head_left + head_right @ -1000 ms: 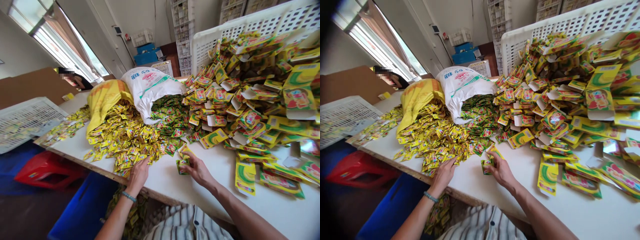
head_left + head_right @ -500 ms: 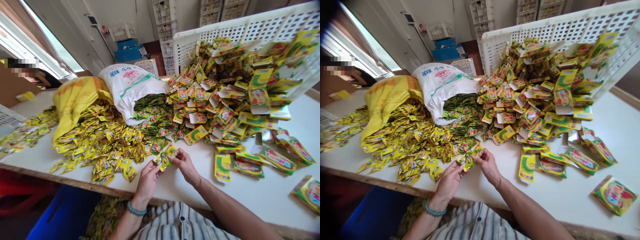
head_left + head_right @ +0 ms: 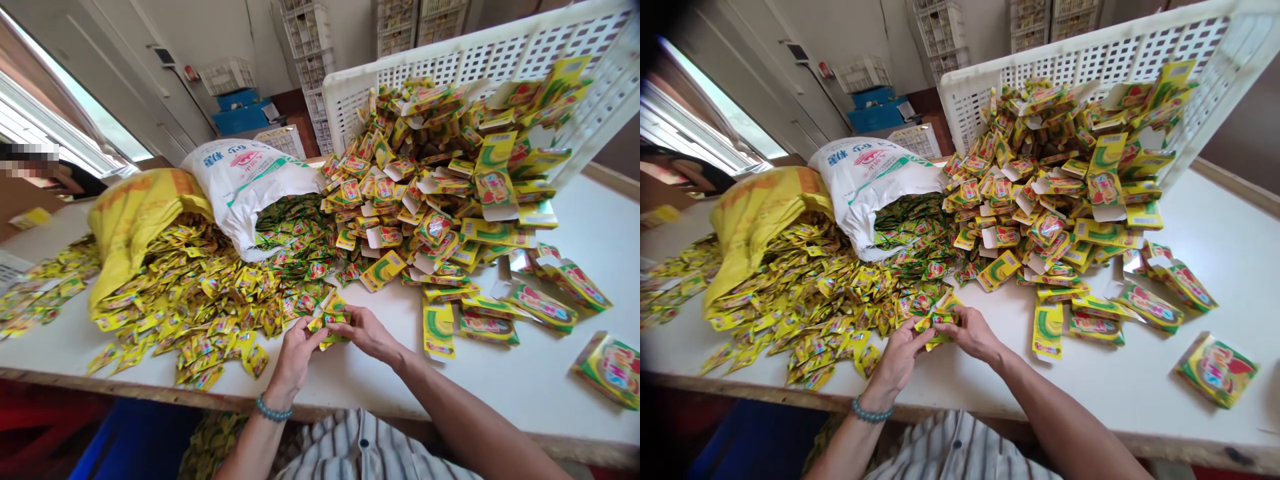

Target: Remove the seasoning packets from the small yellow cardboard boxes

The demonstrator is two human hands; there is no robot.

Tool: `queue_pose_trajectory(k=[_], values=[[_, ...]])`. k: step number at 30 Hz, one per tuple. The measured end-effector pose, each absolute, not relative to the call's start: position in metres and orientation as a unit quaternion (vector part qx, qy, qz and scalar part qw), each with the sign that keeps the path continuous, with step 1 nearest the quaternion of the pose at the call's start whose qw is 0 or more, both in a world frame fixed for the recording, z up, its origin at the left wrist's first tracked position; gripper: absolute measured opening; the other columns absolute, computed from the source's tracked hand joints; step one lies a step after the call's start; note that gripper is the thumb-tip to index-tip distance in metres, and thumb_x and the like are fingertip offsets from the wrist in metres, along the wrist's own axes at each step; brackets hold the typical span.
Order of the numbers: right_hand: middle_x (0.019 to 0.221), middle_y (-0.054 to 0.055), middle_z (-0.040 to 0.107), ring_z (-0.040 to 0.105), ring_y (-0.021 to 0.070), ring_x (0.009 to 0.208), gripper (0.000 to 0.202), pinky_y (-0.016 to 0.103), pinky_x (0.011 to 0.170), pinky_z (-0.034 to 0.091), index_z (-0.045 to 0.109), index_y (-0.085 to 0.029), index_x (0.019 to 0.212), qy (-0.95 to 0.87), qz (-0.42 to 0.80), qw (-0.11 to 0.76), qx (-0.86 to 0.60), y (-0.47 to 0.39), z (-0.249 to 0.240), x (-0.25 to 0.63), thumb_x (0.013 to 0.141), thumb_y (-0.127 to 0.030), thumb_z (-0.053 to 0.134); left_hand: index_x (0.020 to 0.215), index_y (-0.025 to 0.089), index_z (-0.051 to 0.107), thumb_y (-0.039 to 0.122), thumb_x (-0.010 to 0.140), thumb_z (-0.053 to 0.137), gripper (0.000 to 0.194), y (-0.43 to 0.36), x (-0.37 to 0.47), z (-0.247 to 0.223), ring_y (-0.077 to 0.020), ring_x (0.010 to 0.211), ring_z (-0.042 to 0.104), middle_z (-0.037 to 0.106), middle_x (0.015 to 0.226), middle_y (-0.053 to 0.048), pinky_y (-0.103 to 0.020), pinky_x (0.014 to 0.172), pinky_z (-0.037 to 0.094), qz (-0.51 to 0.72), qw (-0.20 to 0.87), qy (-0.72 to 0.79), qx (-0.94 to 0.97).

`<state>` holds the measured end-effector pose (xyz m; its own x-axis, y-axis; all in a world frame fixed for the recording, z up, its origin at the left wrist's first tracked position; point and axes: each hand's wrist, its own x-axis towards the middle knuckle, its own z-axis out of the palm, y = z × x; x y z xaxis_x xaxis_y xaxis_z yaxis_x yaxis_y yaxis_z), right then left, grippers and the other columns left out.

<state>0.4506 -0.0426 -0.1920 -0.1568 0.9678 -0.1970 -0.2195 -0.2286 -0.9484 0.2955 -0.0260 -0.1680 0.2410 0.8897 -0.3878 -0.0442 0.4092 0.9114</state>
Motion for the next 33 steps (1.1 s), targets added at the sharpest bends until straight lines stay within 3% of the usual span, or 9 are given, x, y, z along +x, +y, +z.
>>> queue_pose_trajectory(k=[3,7,11,14,18,22,28,33], values=[[0.066,-0.002,0.057,0.051,0.0128,0.061,0.037,0.024,0.057,0.040,0.059,-0.016,0.079,-0.388,0.587,0.504,-0.500,-0.035,-0.193,0.465,0.069,-0.049,0.072,0.080,0.016,0.057,0.050,0.057,0.080,0.047,-0.022,0.298,-0.169,-0.0132,0.053,0.061,0.068,0.062,-0.001,-0.022,0.052,0.044,0.298,0.639,0.559,0.436],[0.076,0.001,0.062,0.057,0.0161,0.072,0.031,0.028,0.068,0.045,0.058,-0.018,0.086,-0.326,0.508,0.554,-0.573,-0.025,-0.196,0.488,0.073,-0.044,0.069,0.082,0.016,0.057,0.056,0.052,0.079,0.055,-0.015,0.296,-0.180,-0.0133,0.056,0.064,0.069,0.065,-0.002,-0.023,0.057,0.046,0.305,0.586,0.609,0.440],[0.069,-0.001,0.059,0.055,0.0159,0.069,0.035,0.028,0.066,0.043,0.055,-0.017,0.078,-0.313,0.593,0.483,-0.563,-0.026,-0.200,0.485,0.065,-0.044,0.074,0.082,0.015,0.059,0.057,0.052,0.080,0.056,-0.012,0.293,-0.192,-0.0155,0.054,0.063,0.068,0.063,-0.003,-0.027,0.057,0.048,0.297,0.576,0.632,0.425],[0.064,-0.002,0.057,0.052,0.0139,0.064,0.042,0.027,0.063,0.040,0.053,-0.017,0.073,-0.320,0.647,0.474,-0.505,-0.032,-0.196,0.470,0.060,-0.048,0.078,0.088,0.015,0.063,0.061,0.062,0.072,0.054,-0.014,0.292,-0.192,-0.0208,0.069,0.068,0.072,0.076,-0.007,-0.032,0.066,0.051,0.318,0.593,0.602,0.430],[0.070,-0.001,0.061,0.056,0.0137,0.067,0.046,0.028,0.070,0.043,0.058,-0.016,0.079,-0.323,0.726,0.471,-0.383,-0.041,-0.186,0.456,0.057,-0.048,0.082,0.096,0.014,0.068,0.056,0.063,0.076,0.054,-0.018,0.292,-0.185,-0.0259,0.093,0.067,0.073,0.096,-0.011,-0.035,0.079,0.051,0.351,0.671,0.521,0.394],[0.074,-0.001,0.062,0.059,0.0145,0.071,0.046,0.030,0.076,0.045,0.060,-0.016,0.085,-0.340,0.756,0.444,-0.340,-0.043,-0.182,0.457,0.059,-0.047,0.082,0.097,0.014,0.069,0.047,0.058,0.082,0.053,-0.022,0.291,-0.180,-0.0264,0.092,0.067,0.074,0.093,-0.010,-0.034,0.077,0.052,0.336,0.731,0.486,0.341],[0.078,0.001,0.061,0.056,0.0159,0.073,0.037,0.029,0.071,0.045,0.059,-0.018,0.094,-0.418,0.530,0.569,-0.471,-0.030,-0.190,0.479,0.076,-0.048,0.068,0.095,0.013,0.069,0.035,0.063,0.082,0.042,-0.026,0.285,-0.177,-0.0197,0.082,0.068,0.074,0.092,-0.009,-0.027,0.074,0.052,0.297,0.728,0.475,0.395],[0.074,0.002,0.061,0.055,0.0159,0.070,0.018,0.026,0.064,0.044,0.064,-0.020,0.090,-0.535,0.444,0.486,-0.530,-0.028,-0.197,0.485,0.082,-0.036,0.062,0.097,0.015,0.063,0.039,0.067,0.079,0.042,-0.029,0.282,-0.183,-0.0176,0.078,0.068,0.073,0.087,-0.005,-0.026,0.071,0.053,0.340,0.661,0.492,0.453]])
